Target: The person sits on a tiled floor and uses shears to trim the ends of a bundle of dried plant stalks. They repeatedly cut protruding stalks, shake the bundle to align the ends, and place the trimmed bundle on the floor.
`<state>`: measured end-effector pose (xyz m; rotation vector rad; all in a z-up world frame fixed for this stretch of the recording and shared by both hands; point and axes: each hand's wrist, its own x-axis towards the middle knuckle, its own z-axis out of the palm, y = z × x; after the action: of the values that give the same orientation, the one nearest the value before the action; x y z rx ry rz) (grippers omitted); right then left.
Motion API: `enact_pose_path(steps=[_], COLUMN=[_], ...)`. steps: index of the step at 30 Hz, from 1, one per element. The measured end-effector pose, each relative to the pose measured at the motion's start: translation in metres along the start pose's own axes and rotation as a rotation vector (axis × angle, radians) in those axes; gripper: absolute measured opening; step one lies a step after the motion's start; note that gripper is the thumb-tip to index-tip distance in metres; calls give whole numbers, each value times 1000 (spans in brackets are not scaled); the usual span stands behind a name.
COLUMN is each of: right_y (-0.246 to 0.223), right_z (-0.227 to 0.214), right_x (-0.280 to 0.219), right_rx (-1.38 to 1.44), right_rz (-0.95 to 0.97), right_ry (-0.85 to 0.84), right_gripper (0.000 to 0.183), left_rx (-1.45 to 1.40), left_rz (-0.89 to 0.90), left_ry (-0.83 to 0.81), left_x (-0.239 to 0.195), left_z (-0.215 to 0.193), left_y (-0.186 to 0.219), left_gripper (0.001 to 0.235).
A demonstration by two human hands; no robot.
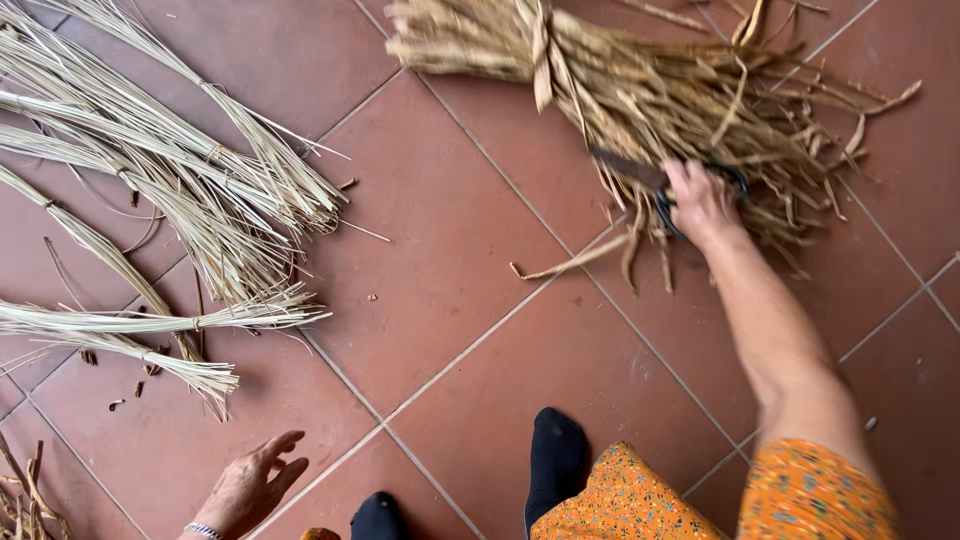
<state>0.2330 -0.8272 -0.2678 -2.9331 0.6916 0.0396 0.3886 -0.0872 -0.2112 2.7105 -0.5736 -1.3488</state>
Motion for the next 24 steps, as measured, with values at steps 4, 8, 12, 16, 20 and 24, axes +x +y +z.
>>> enact_pose_path(steps=[4, 8, 12, 16, 20, 24], right_y=[50, 77, 76, 39, -19, -82], right_z=[-8, -11, -10, -10, -33, -24], right_x=[-115, -230, -321, -360, -382, -378], right_rx=[4, -25, -21, -95, -49, -84], right_rz=[-132, -190, -146, 38, 202, 301], right_ry=[-135, -224, -244, -72, 198, 291], right_gripper=[76, 77, 69, 72, 69, 60], left_rx=[32, 159, 400, 593, 454, 645], left_rz=[78, 598, 1013, 977, 744, 876], left_ry=[-41, 66, 195, 374, 302, 387], left_x=[-5, 3, 48, 111, 171, 179], left_z=[-18, -20, -14, -4, -16, 0], left_y=[60, 149, 277, 393, 444, 463], left_gripper=[45, 45, 81, 120, 113, 129])
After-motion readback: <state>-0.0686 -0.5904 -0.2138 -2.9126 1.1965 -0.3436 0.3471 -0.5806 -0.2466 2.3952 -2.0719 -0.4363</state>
